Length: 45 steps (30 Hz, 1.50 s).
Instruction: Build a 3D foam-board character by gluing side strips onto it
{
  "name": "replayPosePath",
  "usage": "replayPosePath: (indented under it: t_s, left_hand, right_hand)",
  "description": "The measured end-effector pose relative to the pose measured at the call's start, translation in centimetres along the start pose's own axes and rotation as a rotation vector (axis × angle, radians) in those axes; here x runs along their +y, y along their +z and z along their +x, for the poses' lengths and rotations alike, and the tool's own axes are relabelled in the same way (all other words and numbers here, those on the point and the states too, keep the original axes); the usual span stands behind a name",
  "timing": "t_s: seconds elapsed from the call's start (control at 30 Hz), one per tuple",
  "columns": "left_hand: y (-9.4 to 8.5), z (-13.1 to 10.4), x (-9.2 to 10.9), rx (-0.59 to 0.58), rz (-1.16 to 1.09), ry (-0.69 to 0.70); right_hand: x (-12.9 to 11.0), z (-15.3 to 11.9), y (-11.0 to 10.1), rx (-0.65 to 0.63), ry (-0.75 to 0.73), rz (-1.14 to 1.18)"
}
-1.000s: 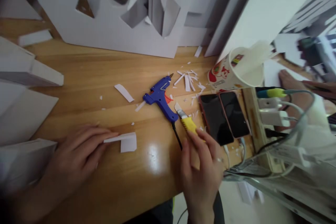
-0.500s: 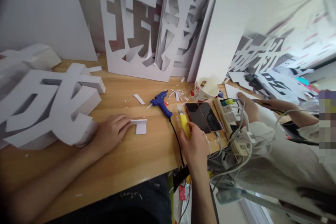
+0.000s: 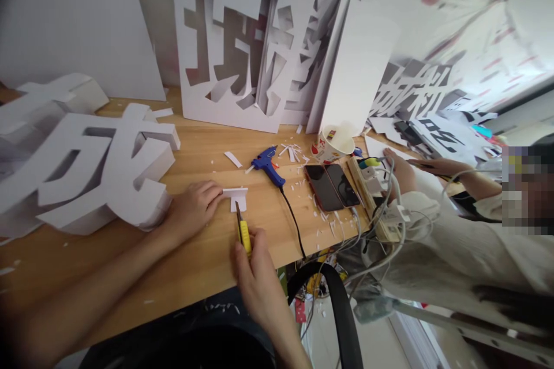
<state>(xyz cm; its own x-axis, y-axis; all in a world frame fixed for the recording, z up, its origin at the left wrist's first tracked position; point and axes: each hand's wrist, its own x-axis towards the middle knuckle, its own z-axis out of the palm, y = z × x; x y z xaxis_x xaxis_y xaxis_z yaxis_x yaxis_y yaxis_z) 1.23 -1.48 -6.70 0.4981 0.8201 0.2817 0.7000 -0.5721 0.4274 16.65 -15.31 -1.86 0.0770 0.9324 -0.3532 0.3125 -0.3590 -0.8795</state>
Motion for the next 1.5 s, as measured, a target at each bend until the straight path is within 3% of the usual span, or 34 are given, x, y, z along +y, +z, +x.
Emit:
replayPosePath:
  t_s: [0.13,0.57,0.83,1.5]
  left_hand:
    - [0.0,0.1,-0.1,-0.010,-0.007,0.014]
    - [0.0,0.0,-0.2,-0.014,-0.014,0.022]
    - [0.0,0.0,-0.1,-0.025,-0.009,0.020]
    - [-0.3,-0.1,0.4,-0.016,-0.030,0.022]
  right_hand:
    - [-0.5,1.0,0.2,-0.042,0.098,-0.044]
    - [-0.8,2.0,1.0,0.047,0.009,-0.025]
    - [-1.0,2.1,1.1,-0.034,0.102,-0.031]
    - [-1.4,1.6,1.3,0.109,-0.033,-0.067]
